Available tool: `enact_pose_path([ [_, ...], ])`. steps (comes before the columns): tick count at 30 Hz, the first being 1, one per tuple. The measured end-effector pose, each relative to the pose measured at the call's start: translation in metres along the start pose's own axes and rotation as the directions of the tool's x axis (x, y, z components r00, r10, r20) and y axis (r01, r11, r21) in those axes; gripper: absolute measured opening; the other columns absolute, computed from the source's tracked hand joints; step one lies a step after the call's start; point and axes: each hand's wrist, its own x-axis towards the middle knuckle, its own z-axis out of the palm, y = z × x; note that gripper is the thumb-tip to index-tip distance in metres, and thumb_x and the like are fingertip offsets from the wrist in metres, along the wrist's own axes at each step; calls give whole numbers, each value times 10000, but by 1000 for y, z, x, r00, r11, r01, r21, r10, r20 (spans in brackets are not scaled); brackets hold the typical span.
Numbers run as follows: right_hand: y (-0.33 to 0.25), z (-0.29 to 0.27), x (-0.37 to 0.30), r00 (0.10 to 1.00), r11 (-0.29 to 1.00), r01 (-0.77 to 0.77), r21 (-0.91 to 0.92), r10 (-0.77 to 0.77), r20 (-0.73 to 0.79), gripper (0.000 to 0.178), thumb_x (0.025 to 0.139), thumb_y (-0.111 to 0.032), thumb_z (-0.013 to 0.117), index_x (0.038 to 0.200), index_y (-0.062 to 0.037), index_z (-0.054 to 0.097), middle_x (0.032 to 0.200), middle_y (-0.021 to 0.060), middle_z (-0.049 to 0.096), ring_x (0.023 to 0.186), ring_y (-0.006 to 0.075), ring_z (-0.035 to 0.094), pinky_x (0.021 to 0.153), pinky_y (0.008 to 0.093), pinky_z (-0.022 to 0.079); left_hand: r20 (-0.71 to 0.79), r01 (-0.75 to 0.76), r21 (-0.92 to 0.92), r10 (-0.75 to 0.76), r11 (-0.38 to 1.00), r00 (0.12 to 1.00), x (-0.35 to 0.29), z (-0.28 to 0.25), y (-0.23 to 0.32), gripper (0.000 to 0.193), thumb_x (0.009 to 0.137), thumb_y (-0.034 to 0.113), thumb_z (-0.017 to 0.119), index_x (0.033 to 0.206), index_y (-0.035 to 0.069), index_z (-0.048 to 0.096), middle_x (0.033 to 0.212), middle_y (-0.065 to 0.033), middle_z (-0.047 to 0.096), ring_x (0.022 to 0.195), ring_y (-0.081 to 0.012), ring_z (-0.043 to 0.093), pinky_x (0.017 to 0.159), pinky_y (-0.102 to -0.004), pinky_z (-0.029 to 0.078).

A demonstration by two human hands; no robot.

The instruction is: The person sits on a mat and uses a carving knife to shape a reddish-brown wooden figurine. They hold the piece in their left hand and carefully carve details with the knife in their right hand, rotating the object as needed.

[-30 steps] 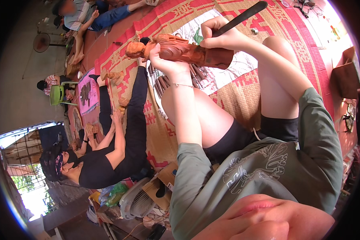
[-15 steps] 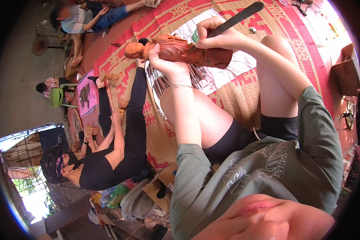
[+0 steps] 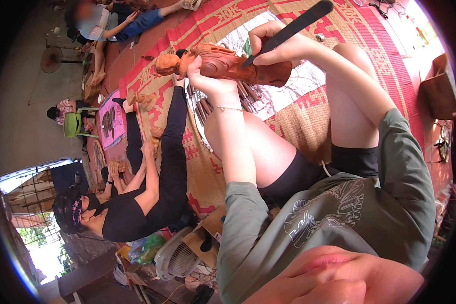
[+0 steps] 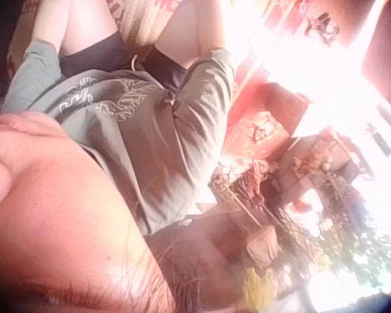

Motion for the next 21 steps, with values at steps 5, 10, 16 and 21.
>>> enact_pose_path([
  [5,-7,3,0,996,997,-64,-52,67,62,147,690,-94,652,719,-29,523,675,-18,525,654,50,474,567,222,382,-28,-33,45,34,998,999,3,-5,-2,384,690,282,489,979,28,487,920,-118,536,857,-263,554,753,-400,460],
  [10,6,10,3,991,991,120,-56,-116,74,129,703,-102,638,714,-12,547,676,16,553,640,82,506,556,240,392,-23,24,48,-23,999,999,1,-3,-1,360,695,279,493,956,32,480,896,-108,530,839,-252,553,744,-391,458],
  [16,12,13,2,990,986,132,-106,-127,57,133,697,-76,650,683,2,543,657,43,542,622,103,509,541,253,392,-13,5,48,-5,999,1000,5,-5,-6,347,692,281,495,934,34,476,872,-99,525,804,-242,554,717,-383,460],
  [21,9,18,1,982,980,182,-74,-186,-43,150,704,-88,638,673,3,522,570,24,504,549,74,453,494,247,358,-31,5,67,-3,998,1000,5,-5,-5,352,686,285,496,931,33,479,872,-96,526,799,-244,555,708,-384,461],
])
